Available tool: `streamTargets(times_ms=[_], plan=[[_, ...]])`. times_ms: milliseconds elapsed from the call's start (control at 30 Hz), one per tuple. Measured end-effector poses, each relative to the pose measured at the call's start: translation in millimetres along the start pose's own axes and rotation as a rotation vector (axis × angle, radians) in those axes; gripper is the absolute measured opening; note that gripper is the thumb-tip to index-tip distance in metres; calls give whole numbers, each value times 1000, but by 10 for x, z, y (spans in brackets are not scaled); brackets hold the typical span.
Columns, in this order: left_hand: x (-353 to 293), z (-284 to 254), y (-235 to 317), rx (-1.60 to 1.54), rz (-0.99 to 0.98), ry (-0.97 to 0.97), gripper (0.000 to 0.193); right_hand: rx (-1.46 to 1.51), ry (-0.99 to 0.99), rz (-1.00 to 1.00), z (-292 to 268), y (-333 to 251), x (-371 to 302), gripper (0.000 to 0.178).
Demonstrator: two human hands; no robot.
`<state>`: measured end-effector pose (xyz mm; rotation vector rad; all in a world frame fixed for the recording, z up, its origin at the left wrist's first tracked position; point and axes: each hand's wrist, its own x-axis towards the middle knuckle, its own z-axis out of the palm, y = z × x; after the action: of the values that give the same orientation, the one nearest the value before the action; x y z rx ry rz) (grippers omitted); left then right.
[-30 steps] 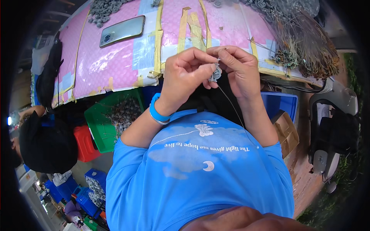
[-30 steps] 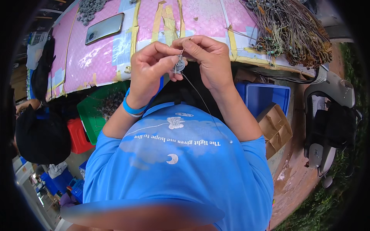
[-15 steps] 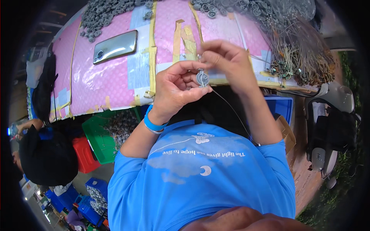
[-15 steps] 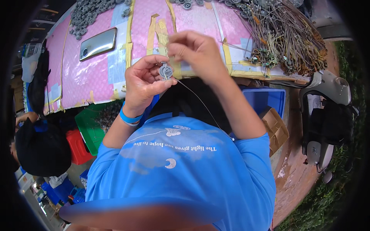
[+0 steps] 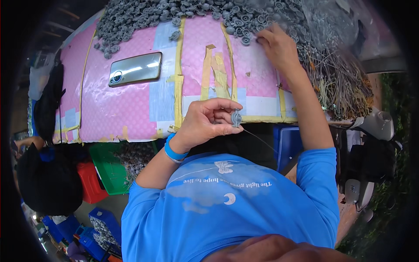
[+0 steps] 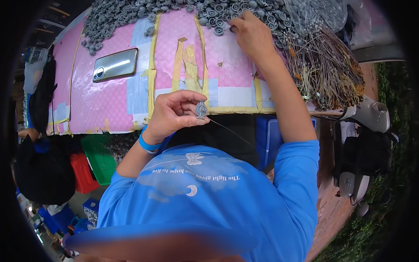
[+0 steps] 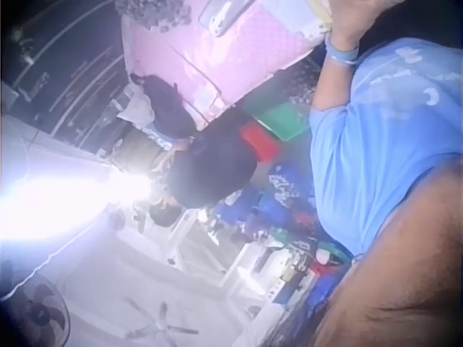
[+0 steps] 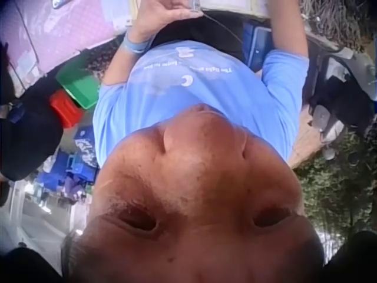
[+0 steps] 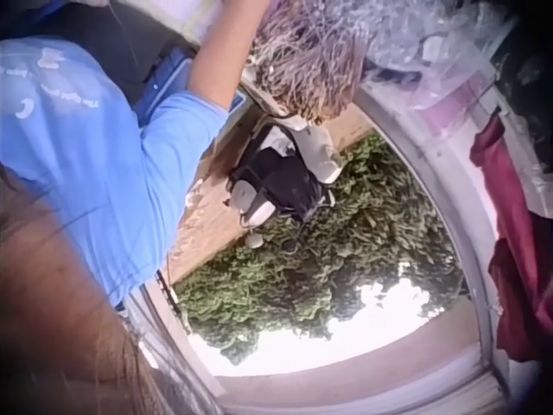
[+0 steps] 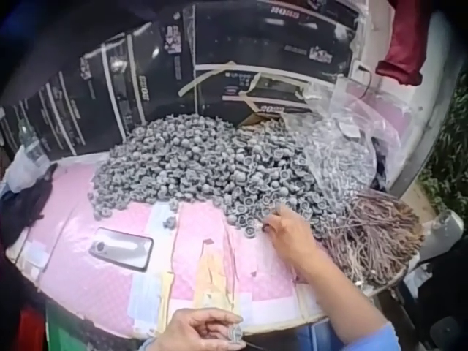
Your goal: Assembling small circular components and wiring on a workbench.
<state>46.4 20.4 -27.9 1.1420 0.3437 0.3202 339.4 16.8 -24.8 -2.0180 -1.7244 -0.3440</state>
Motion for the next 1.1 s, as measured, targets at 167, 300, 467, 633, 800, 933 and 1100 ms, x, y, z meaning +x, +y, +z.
streamTargets(times_ms=[167, 300, 467, 633, 800, 933, 1100], plan=[[-11, -10, 5, 68, -2, 9, 44, -74, -3, -50, -80, -20, -214, 8], [-39, 29, -41, 96, 101, 71, 45, -143, -103, -54, -129, -105, -232, 12], [-199, 70, 40, 133, 267, 297, 39, 572, -111, 196, -325, -740, -516, 23], [-246, 96, 143, 317, 387, 334, 40, 1034, -121, 312, -690, -1417, -1012, 24], [-293, 189, 132, 397, 443, 316, 39, 1156, -68, 284, -793, -1491, -1194, 25], [-346, 226, 143, 510, 424, 293, 42, 1114, -87, 210, -807, -1439, -1275, 25], [-395, 298, 146, 796, 496, 320, 40, 1082, -160, 340, -831, -1523, -1351, 21]])
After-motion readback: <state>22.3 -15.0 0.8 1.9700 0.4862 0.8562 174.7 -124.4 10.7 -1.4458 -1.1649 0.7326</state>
